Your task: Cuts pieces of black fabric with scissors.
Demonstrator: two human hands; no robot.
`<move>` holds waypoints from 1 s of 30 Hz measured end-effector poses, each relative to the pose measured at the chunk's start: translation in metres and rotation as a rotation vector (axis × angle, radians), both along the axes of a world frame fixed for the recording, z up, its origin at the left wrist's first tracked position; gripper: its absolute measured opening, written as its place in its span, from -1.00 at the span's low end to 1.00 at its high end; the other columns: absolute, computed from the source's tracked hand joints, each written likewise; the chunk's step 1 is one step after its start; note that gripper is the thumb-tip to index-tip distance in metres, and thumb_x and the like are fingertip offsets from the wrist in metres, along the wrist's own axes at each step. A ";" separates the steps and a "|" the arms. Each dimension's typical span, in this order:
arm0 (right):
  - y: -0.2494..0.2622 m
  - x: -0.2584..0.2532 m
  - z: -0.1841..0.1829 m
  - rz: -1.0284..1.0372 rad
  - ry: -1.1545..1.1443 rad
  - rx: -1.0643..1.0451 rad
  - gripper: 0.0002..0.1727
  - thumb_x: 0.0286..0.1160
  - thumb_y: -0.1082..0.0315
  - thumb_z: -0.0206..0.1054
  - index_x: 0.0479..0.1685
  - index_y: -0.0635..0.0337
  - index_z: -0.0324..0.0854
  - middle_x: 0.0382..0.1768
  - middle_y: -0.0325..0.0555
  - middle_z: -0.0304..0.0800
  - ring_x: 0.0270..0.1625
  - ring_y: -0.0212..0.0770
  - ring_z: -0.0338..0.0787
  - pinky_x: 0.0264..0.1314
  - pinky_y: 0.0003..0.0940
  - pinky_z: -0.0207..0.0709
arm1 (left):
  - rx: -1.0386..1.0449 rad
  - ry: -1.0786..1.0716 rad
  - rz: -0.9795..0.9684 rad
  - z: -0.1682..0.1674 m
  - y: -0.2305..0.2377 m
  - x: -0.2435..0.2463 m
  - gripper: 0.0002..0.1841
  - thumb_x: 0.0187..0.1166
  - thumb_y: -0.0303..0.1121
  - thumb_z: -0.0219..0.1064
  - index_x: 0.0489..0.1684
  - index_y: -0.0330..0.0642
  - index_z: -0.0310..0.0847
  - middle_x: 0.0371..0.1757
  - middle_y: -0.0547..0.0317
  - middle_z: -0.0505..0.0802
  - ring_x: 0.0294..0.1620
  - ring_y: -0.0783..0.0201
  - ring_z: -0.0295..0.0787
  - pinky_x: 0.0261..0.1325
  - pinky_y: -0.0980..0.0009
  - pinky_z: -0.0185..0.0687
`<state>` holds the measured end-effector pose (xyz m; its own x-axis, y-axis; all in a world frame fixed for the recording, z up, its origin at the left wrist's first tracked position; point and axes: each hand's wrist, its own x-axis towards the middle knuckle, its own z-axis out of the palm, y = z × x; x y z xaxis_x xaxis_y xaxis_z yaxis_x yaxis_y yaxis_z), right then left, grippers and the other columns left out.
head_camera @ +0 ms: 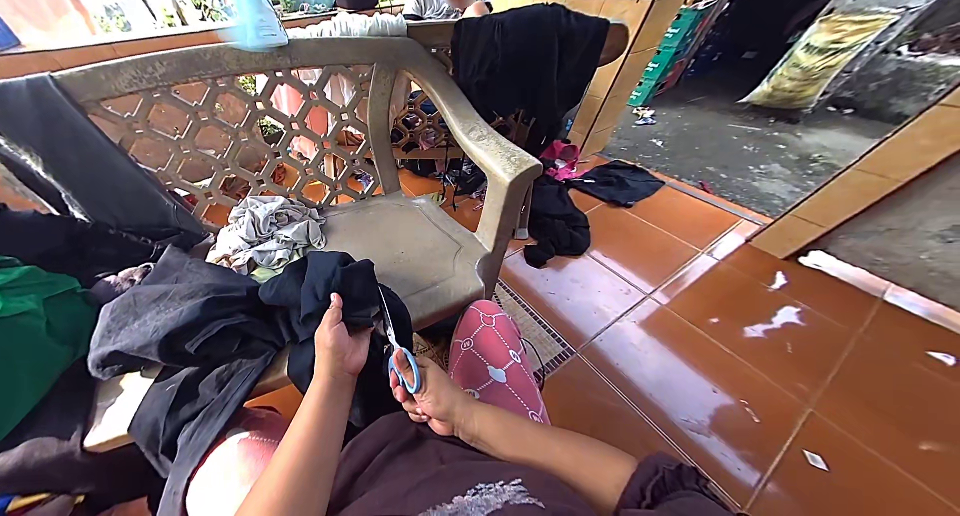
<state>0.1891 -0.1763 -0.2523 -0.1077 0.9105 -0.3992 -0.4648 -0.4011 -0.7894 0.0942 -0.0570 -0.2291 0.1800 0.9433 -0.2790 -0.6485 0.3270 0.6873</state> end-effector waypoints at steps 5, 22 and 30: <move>-0.003 0.004 -0.009 0.056 -0.151 -0.040 -0.65 0.88 0.10 0.01 -0.24 0.13 0.46 -0.65 -0.40 0.47 -0.79 -0.60 0.24 -0.75 -0.72 0.11 | -0.230 0.063 0.064 0.008 0.003 -0.002 -0.59 0.92 -0.12 -0.18 0.54 -0.15 0.24 0.30 -0.01 0.65 0.28 0.16 0.65 0.30 0.16 0.61; -0.007 0.003 -0.015 0.082 -0.206 0.086 -0.75 0.85 0.24 0.06 -0.23 0.11 0.50 -0.61 -0.43 0.59 -0.72 -0.64 0.38 -0.67 -0.75 0.22 | -0.083 0.123 -0.189 0.000 0.009 -0.021 -0.66 0.92 -0.25 -0.14 0.40 -0.25 0.35 0.12 -0.04 0.75 0.10 0.16 0.77 0.20 0.18 0.71; -0.002 0.011 -0.012 0.135 -0.146 0.104 -0.62 0.84 0.07 -0.07 -0.24 0.09 0.49 -0.60 -0.41 0.61 -0.73 -0.62 0.40 -0.68 -0.75 0.26 | 0.018 0.213 -0.304 0.007 0.000 -0.032 -0.77 0.53 -0.72 -0.03 -0.07 -0.30 0.49 -0.18 -0.01 0.83 -0.17 0.16 0.83 -0.06 0.19 0.80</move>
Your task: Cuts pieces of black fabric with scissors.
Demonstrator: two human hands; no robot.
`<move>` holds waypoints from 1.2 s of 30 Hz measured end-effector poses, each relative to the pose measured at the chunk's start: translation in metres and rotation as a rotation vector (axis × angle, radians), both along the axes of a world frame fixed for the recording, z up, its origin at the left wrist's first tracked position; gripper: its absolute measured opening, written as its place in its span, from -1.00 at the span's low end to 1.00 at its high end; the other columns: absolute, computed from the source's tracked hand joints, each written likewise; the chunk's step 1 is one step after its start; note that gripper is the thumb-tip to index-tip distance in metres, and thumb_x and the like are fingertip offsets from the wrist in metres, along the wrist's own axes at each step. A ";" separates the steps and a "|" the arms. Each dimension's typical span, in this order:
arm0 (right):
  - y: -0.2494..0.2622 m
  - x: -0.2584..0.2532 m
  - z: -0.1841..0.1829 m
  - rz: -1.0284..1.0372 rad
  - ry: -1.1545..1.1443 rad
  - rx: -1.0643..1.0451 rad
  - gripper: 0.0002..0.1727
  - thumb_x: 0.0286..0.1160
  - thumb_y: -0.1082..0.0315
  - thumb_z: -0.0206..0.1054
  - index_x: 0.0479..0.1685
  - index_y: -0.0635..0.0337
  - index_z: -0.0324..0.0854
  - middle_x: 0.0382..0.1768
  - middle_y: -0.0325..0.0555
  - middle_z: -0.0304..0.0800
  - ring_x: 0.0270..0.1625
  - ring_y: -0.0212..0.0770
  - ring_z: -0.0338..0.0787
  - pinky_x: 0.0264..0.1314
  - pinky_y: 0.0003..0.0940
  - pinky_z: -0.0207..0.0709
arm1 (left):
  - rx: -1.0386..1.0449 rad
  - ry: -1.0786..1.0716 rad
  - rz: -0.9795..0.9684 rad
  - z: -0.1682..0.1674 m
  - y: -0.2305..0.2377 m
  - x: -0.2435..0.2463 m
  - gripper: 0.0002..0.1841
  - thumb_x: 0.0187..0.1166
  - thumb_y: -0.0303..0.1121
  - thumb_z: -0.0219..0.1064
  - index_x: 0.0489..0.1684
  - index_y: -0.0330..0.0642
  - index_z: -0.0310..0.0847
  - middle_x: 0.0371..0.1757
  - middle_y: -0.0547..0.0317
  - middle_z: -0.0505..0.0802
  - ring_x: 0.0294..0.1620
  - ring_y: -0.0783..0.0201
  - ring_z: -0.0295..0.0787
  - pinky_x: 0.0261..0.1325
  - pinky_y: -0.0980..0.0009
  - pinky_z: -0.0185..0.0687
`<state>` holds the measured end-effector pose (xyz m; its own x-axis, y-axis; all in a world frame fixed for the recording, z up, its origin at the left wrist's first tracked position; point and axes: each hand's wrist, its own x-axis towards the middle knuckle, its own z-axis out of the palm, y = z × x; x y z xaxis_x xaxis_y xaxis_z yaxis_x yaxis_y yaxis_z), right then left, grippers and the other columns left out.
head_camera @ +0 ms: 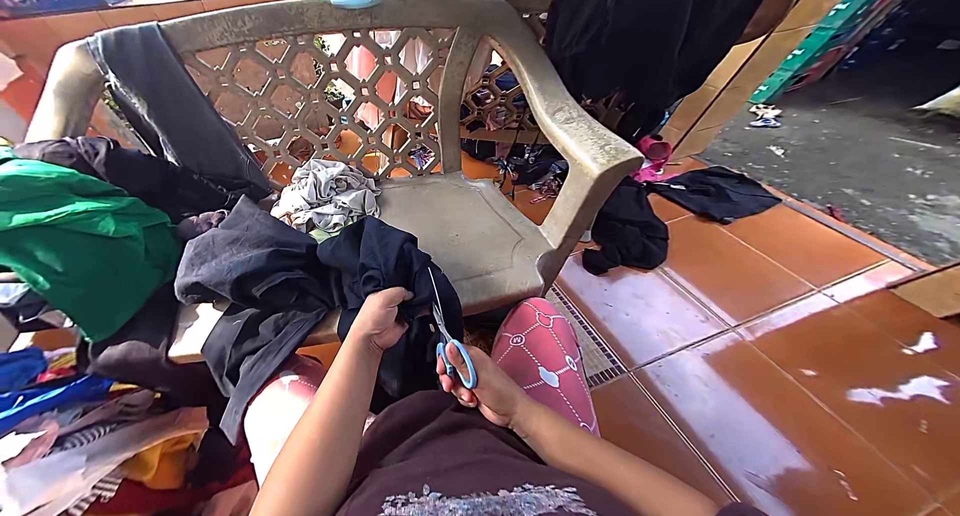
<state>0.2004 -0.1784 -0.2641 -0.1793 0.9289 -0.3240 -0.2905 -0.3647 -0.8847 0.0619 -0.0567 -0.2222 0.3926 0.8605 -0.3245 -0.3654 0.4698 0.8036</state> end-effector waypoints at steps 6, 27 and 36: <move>-0.001 -0.004 -0.001 -0.067 0.000 0.049 -0.66 0.83 0.14 -0.04 -0.30 0.06 0.50 -0.65 -0.46 0.55 -0.75 -0.66 0.32 -0.70 -0.77 0.16 | 0.000 -0.043 -0.061 0.002 -0.001 -0.002 -0.76 0.53 -0.69 -0.08 -0.16 -0.27 0.49 -0.22 -0.01 0.86 -0.18 0.12 0.87 -0.07 0.13 0.83; 0.006 -0.001 0.011 -0.008 -0.063 0.013 -0.67 0.87 0.13 -0.06 -0.20 0.11 0.46 -0.57 -0.40 0.56 -0.70 -0.60 0.39 -0.65 -0.75 0.26 | 0.007 -0.253 -0.058 -0.008 -0.001 0.007 -0.75 0.64 -0.63 -0.11 -0.12 -0.22 0.51 -0.24 0.04 0.85 -0.24 0.21 0.85 -0.12 0.26 0.79; 0.006 -0.004 0.005 -0.142 -0.097 0.102 -0.70 0.83 0.22 0.05 -0.31 0.09 0.52 -0.64 -0.46 0.52 -0.72 -0.65 0.32 -0.69 -0.75 0.14 | 0.030 -0.250 -0.057 -0.005 -0.002 0.012 -0.74 0.59 -0.66 -0.10 -0.12 -0.22 0.51 -0.23 0.04 0.86 -0.21 0.20 0.85 -0.10 0.24 0.79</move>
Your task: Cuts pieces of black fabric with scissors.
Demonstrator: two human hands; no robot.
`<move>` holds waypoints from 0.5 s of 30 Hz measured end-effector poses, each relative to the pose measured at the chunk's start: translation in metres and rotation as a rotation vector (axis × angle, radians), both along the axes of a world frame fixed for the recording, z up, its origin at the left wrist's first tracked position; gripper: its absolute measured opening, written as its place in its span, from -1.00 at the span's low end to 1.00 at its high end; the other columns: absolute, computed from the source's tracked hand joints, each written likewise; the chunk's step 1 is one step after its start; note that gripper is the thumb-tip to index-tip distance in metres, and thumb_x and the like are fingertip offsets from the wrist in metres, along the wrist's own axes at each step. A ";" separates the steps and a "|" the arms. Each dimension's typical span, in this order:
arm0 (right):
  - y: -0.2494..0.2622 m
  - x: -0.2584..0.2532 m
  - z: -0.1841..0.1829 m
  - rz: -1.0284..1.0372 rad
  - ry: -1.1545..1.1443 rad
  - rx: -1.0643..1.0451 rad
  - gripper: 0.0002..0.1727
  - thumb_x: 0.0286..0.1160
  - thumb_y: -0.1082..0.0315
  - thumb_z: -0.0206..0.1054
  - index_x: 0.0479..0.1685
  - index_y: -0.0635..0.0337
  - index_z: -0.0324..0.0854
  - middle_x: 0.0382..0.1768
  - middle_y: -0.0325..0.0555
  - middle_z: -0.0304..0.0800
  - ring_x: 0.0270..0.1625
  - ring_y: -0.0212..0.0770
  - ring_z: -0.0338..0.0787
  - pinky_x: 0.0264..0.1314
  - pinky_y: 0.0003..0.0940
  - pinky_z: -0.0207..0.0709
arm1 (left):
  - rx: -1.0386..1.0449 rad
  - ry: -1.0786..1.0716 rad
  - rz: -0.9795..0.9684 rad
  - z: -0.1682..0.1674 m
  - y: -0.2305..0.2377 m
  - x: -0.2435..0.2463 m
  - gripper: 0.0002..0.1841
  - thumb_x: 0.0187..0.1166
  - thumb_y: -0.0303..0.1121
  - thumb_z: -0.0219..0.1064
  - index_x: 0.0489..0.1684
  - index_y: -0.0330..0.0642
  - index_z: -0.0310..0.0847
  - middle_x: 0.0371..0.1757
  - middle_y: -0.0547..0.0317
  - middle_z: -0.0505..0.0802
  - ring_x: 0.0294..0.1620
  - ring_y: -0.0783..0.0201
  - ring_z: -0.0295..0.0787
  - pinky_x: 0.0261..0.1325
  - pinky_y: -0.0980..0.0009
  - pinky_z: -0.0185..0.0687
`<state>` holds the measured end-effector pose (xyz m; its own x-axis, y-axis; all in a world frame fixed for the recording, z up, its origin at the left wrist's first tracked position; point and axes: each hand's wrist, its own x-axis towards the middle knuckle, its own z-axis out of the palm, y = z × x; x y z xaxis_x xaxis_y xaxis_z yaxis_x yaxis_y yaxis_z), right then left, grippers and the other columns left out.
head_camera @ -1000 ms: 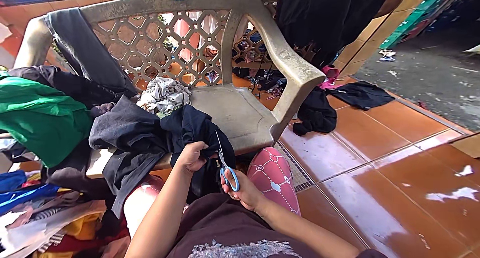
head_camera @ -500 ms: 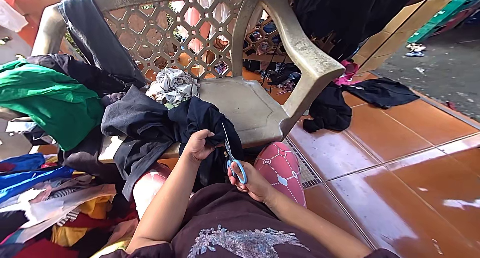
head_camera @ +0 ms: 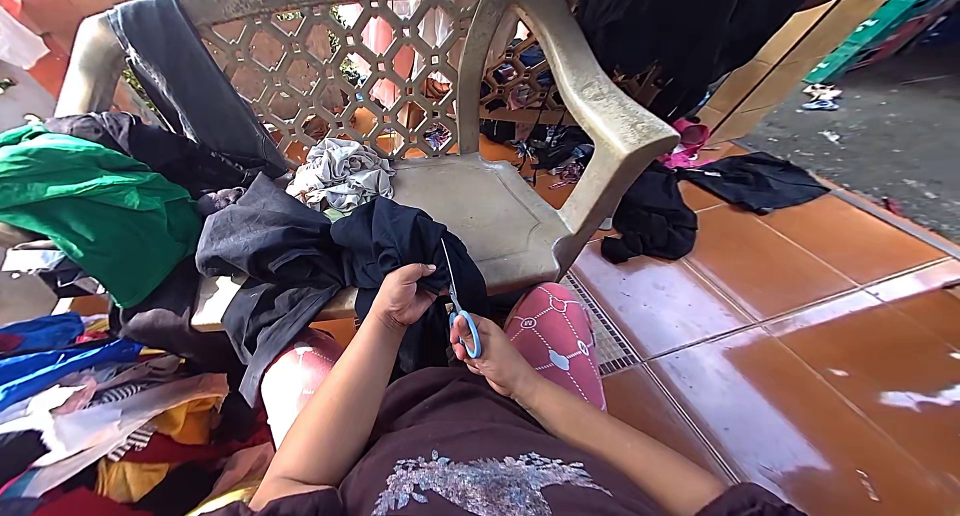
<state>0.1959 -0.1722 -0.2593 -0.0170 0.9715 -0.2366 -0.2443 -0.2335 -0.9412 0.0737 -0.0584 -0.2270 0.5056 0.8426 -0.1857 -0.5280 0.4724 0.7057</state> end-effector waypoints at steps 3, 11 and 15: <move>-0.003 -0.003 -0.002 -0.008 0.023 0.000 -0.71 0.83 0.22 0.05 -0.31 0.08 0.53 -0.64 -0.47 0.52 -0.72 -0.64 0.33 -0.69 -0.74 0.15 | -0.023 0.007 0.027 -0.002 -0.001 0.000 -0.76 0.58 -0.65 -0.09 -0.12 -0.22 0.51 -0.23 0.03 0.85 -0.20 0.18 0.85 -0.09 0.19 0.79; 0.011 -0.003 0.010 0.019 0.162 -0.125 -0.61 0.92 0.08 -0.11 -0.23 0.10 0.46 -0.59 -0.40 0.53 -0.75 -0.61 0.32 -0.71 -0.74 0.19 | 0.057 0.050 0.055 -0.003 -0.008 0.006 -0.76 0.60 -0.67 -0.06 -0.13 -0.26 0.55 -0.26 0.07 0.87 -0.23 0.25 0.85 -0.07 0.28 0.81; 0.014 -0.003 0.008 0.009 0.155 -0.128 -0.58 0.91 0.04 -0.11 -0.26 0.10 0.45 -0.62 -0.40 0.49 -0.76 -0.61 0.26 -0.72 -0.74 0.12 | 0.072 0.056 0.059 -0.005 -0.010 0.007 -0.74 0.60 -0.71 -0.07 -0.11 -0.26 0.54 -0.24 0.05 0.86 -0.20 0.25 0.85 -0.03 0.29 0.80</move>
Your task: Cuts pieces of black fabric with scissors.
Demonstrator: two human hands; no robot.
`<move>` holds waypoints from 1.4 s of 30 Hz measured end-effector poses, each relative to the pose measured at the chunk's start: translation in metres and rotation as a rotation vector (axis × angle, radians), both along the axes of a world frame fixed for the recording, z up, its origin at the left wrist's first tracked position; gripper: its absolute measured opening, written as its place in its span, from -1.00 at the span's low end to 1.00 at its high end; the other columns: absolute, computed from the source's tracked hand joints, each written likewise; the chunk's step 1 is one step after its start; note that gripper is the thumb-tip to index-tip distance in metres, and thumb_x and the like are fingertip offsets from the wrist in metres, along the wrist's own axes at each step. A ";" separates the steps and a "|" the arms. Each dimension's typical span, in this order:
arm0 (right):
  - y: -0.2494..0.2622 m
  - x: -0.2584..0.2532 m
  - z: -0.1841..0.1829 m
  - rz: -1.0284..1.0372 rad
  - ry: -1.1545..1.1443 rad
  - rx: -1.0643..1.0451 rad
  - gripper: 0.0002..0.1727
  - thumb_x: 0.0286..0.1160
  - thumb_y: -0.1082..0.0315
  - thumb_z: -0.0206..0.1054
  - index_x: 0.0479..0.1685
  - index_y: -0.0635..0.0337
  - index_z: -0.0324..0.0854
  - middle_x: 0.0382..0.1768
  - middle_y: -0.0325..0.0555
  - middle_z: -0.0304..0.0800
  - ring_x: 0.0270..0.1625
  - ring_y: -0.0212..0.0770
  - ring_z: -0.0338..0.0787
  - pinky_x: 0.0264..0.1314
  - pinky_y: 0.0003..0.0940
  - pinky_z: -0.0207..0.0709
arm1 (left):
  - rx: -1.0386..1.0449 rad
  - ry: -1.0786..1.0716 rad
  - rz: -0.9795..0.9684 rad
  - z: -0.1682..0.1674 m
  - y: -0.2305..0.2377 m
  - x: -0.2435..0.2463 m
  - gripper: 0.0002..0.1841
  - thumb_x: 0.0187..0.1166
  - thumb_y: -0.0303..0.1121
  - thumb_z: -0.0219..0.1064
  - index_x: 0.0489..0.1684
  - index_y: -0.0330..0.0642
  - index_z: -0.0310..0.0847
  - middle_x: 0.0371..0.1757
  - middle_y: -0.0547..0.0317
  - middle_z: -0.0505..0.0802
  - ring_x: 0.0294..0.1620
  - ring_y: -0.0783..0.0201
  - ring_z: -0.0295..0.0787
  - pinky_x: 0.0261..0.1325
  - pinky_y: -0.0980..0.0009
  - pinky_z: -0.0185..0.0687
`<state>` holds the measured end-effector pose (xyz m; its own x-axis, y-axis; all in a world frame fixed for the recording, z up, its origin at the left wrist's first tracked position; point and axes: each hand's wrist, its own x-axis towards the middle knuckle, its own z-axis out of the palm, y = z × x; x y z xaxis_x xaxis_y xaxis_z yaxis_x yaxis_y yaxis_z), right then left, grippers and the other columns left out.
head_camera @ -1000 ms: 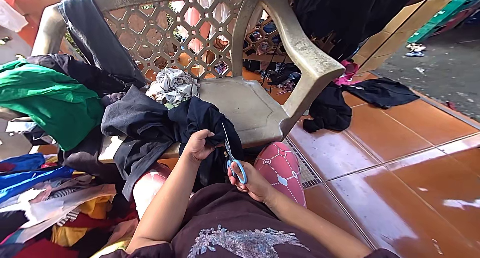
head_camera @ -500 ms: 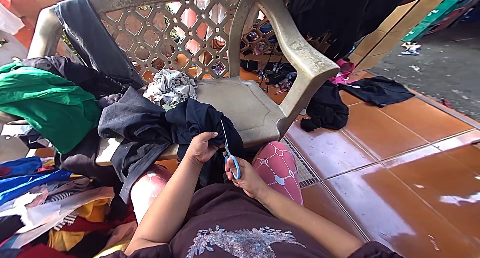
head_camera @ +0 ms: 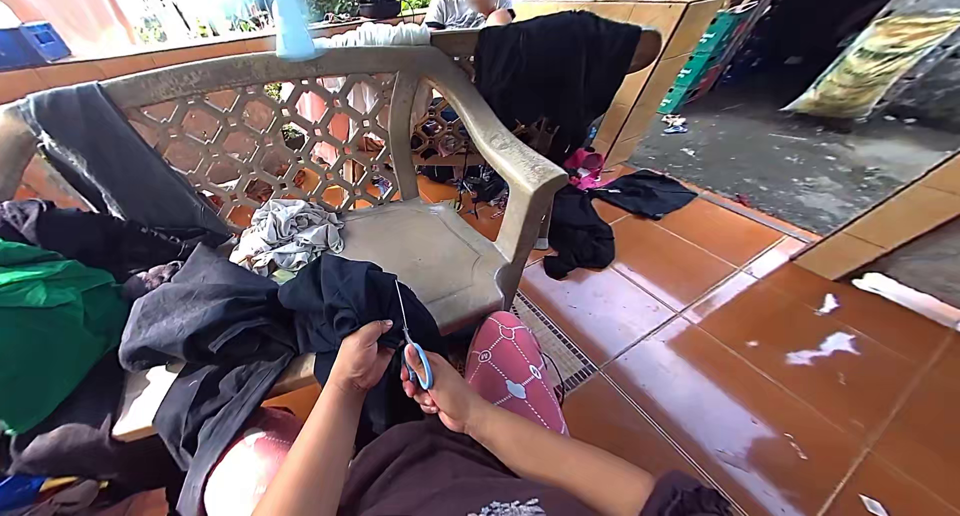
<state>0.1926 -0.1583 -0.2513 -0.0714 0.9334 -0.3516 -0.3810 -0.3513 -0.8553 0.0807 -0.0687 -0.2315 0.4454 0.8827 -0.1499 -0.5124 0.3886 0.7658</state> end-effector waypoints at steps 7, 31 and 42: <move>-0.001 -0.006 0.000 -0.071 -0.018 0.012 -0.56 0.90 0.09 -0.05 -0.38 0.10 0.47 -0.70 -0.42 0.46 -0.80 -0.61 0.23 -0.76 -0.72 0.07 | -0.009 0.013 0.012 -0.002 0.003 0.003 -0.75 0.60 -0.70 -0.08 -0.13 -0.26 0.52 -0.28 0.06 0.85 -0.27 0.26 0.84 -0.11 0.30 0.80; 0.001 0.004 0.005 -0.076 0.031 -0.042 -0.52 0.92 0.06 -0.10 -0.42 0.08 0.45 -0.74 -0.42 0.40 -0.83 -0.61 0.18 -0.80 -0.72 0.04 | -0.083 0.125 0.033 0.005 0.007 0.006 -0.79 0.62 -0.69 -0.03 0.01 -0.28 0.45 -0.15 0.00 0.80 -0.11 0.20 0.81 0.05 0.23 0.76; -0.024 0.081 -0.050 0.459 0.072 0.298 -0.28 0.20 -0.49 0.42 0.02 -0.06 0.59 -0.13 -0.32 0.85 -0.22 -0.40 0.83 -0.18 -0.49 0.70 | 0.158 0.795 0.137 0.075 0.061 -0.047 -0.48 0.81 -0.12 0.17 0.57 -0.31 0.34 0.35 -0.19 0.69 0.34 0.07 0.67 0.37 0.09 0.59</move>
